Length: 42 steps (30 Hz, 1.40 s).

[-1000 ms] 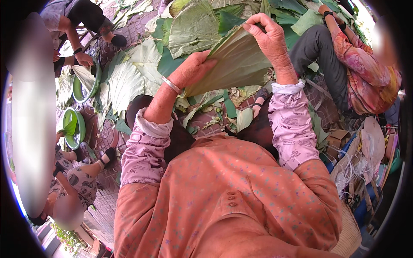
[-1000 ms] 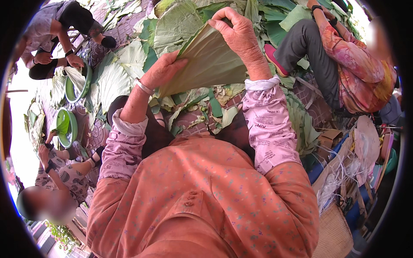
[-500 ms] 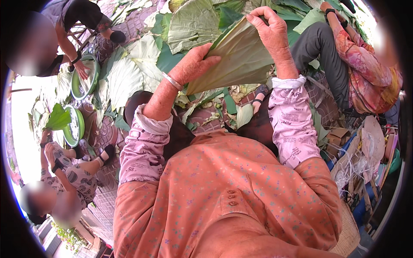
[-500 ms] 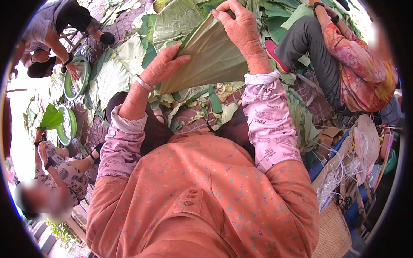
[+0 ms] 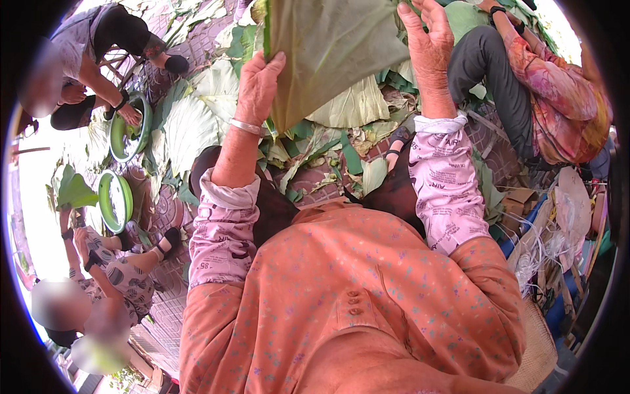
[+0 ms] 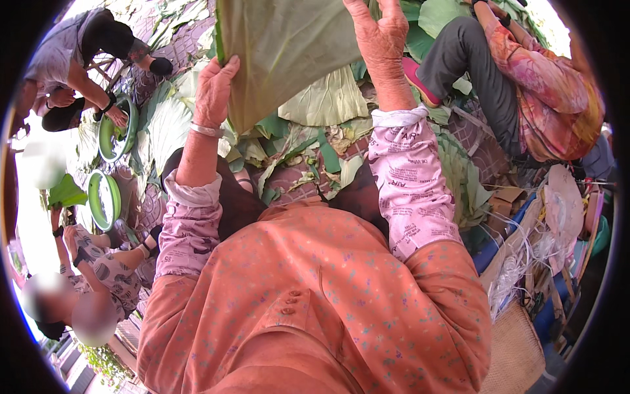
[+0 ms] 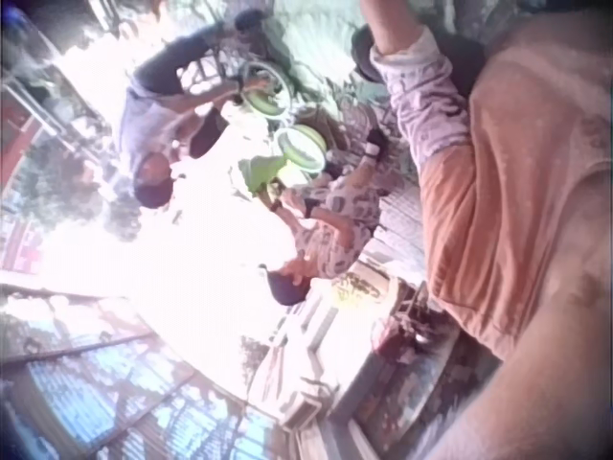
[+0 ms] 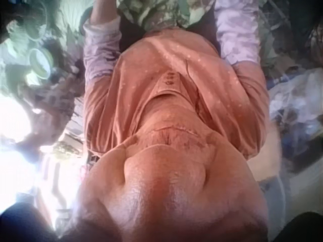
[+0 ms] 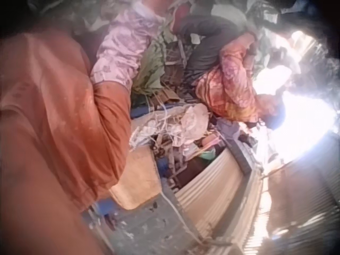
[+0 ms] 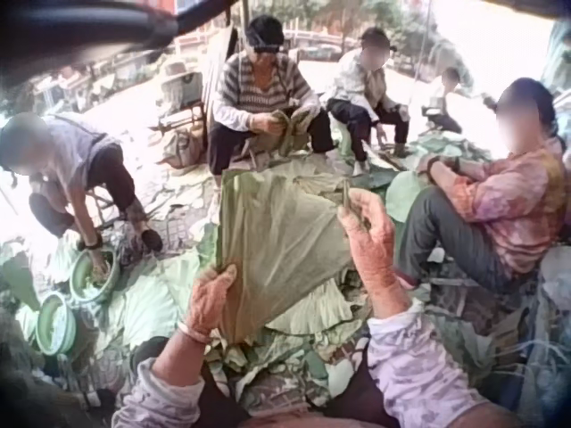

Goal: The person folds large green leaves by hand, tucking and pinching the edges to form a cone shape. They handle each leaf individually, adjusting the folds and stacking the finished pieces on a pile nearby.

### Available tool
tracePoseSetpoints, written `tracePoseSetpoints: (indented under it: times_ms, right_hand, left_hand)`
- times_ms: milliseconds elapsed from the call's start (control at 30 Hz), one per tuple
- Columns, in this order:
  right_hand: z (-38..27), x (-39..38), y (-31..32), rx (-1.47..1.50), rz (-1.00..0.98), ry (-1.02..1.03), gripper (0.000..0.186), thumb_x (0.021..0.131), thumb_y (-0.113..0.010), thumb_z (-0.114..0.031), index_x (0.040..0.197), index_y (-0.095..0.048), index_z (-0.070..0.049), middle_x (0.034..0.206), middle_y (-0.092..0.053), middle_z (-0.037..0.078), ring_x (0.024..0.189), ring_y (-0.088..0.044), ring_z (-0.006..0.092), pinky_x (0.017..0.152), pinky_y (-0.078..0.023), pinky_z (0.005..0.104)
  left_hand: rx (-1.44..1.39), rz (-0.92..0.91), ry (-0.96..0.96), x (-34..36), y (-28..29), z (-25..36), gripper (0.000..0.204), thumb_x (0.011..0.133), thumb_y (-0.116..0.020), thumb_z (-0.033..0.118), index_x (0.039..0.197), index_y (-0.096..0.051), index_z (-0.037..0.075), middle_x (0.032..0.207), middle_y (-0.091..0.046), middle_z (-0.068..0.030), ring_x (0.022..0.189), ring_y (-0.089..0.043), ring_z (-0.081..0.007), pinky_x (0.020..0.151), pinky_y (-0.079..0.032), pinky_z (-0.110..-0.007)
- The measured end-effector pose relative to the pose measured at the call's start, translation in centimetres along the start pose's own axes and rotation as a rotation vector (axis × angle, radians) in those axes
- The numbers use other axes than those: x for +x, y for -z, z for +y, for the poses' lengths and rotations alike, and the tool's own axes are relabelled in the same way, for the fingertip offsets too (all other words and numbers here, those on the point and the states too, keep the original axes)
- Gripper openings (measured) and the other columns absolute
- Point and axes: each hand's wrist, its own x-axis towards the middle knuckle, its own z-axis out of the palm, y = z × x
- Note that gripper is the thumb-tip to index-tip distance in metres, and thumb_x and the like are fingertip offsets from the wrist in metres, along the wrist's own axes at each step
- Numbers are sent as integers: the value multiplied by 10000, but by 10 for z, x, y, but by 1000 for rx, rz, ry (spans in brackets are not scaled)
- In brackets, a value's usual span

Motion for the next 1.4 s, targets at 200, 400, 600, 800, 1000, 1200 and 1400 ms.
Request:
tracePoseSetpoints:
  times_ms: [200, 400, 600, 800, 1000, 1200, 1400]
  right_hand:
    - [18, -20, 3, 331, -31, -673, 493, 771, -696, -377, 1091, -555, -29, 1016, -603, 46, 960, -548, 155, 846, -414, 331]
    - [-4, -52, -29, 535, -526, -1046, 636, 738, -681, -500, 1168, -506, -65, 1086, -528, 20, 1026, -490, 166, 857, -397, 351]
    - [-9, -78, -59, 709, -402, -1207, 524, 699, -749, -370, 1054, -555, -37, 1046, -581, 82, 948, -527, 173, 800, -406, 343]
    - [-6, -79, -59, 866, -104, -1203, 297, 727, -715, -81, 986, -594, 1, 889, -636, 76, 833, -591, 165, 788, -450, 307]
    - [5, -74, -57, 926, -55, -1146, 222, 767, -673, -114, 956, -598, -24, 893, -630, 45, 803, -577, 141, 749, -447, 294]
    - [18, -54, -52, 911, 19, -1077, 177, 774, -636, -92, 947, -602, -76, 828, -615, 17, 741, -566, 125, 673, -437, 279]
    - [19, -37, -44, 875, 70, -961, 187, 758, -623, -61, 944, -608, -45, 832, -623, 37, 739, -583, 140, 679, -453, 278]
  left_hand:
    - [-263, 354, -150, 7, 18, 20, 191, 890, -542, 126, 1042, -578, 16, 986, -606, -34, 858, -562, -118, 785, -451, -263]
    - [-261, 401, -148, 6, 16, 14, 243, 888, -538, 132, 1112, -536, 36, 1058, -571, -21, 943, -531, -139, 855, -420, -289]
    - [-209, 248, -118, 0, 4, 7, 327, 904, -505, 139, 1212, -488, 31, 1135, -547, -30, 1000, -508, -136, 890, -393, -279]
    - [-284, 272, -112, -2, -3, 5, 213, 897, -532, 148, 1074, -535, 31, 1048, -576, -39, 937, -544, -145, 851, -430, -291]
    - [-338, 262, -128, 2, 2, -5, 220, 894, -533, 120, 1095, -526, 31, 1086, -567, -52, 976, -537, -167, 884, -426, -321]
    - [-356, 238, -135, 1, 2, -3, 296, 893, -532, 123, 1176, -510, 42, 1156, -543, -44, 1037, -505, -165, 921, -391, -314]
    - [-341, 254, -136, 1, 4, -3, 305, 895, -527, 107, 1191, -499, 44, 1163, -538, -43, 1035, -504, -166, 925, -389, -315]
